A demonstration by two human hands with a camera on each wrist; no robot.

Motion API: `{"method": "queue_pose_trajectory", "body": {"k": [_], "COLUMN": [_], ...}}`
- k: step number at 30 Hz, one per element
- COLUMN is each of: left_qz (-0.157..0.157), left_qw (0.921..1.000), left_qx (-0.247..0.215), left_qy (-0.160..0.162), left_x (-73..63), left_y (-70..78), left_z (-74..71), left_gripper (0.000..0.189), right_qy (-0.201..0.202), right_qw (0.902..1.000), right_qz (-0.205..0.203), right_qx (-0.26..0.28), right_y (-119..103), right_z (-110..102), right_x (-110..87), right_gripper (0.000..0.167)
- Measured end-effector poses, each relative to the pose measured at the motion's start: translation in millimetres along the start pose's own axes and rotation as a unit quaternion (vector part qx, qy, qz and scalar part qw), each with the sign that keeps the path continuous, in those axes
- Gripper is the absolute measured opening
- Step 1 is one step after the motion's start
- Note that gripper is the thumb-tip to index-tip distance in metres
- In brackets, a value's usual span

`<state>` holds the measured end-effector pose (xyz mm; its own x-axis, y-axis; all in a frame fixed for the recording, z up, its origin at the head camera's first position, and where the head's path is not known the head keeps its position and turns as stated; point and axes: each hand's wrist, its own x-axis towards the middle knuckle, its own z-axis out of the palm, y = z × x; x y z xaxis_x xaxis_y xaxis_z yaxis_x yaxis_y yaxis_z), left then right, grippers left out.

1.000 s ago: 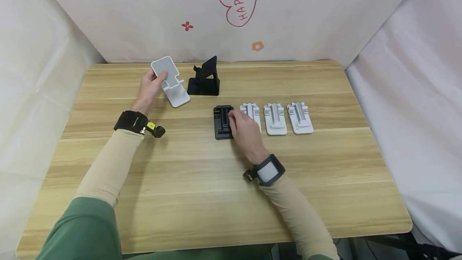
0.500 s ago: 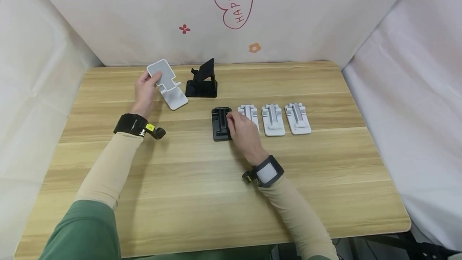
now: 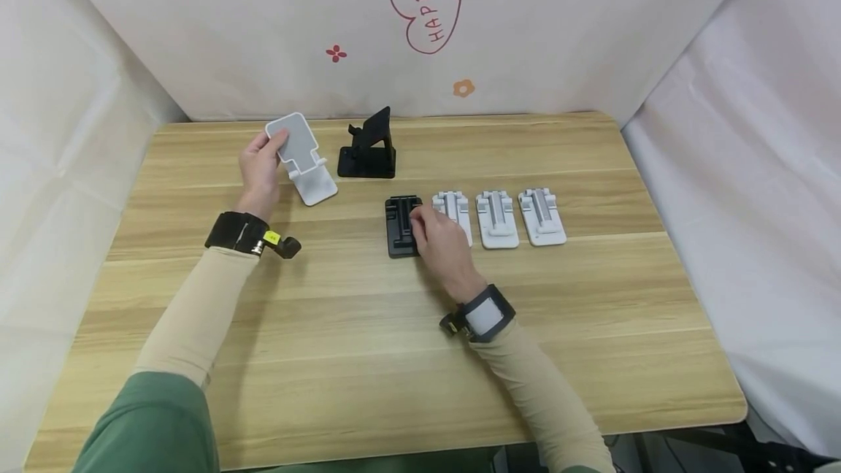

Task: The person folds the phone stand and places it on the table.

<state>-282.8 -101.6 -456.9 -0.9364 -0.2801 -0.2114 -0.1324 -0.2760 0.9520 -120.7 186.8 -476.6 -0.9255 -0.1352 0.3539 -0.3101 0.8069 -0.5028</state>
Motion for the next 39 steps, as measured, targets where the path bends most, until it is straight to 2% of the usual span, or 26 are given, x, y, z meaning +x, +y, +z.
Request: {"method": "queue_pose_trajectory", "body": {"k": [3, 7, 14, 27, 34, 39], "left_qz": [0.001, 0.012, 0.065, 0.156, 0.168, 0.181], "left_qw": [1.0, 0.9998, 0.9967, 0.9804, 0.975, 0.9689], "left_qx": [-0.002, -0.018, -0.016, 0.035, 0.029, 0.049], "left_qy": [0.003, -0.003, -0.046, -0.115, -0.142, -0.162], "left_x": [-3.2, -11.2, -34.3, -74.9, -94.9, -107.0], "left_y": [2.0, 5.2, 11.5, 25.1, 31.3, 35.2], "left_z": [-2.2, -2.9, 5.4, 17.3, 21.5, 24.3], "left_gripper": [0.037, 0.036, 0.031, 0.027, 0.021, 0.025], "right_qy": [0.0, -0.004, -0.014, -0.04, -0.051, -0.064], "right_qw": [1.0, 0.9987, 0.9938, 0.9862, 0.982, 0.9794], "right_qz": [0.004, 0.014, 0.025, 0.038, 0.034, 0.045], "right_qx": [0.008, 0.05, 0.108, 0.156, 0.179, 0.186], "right_y": [0, -1, -7, -13, -14, -16], "right_z": [1, 2, 2, 6, 11, 13], "right_x": [-0.4, 0.0, 2.1, 1.3, 4.2, 5.7], "right_gripper": [0.01, 0.009, 0.009, 0.026, 0.032, 0.034]}}
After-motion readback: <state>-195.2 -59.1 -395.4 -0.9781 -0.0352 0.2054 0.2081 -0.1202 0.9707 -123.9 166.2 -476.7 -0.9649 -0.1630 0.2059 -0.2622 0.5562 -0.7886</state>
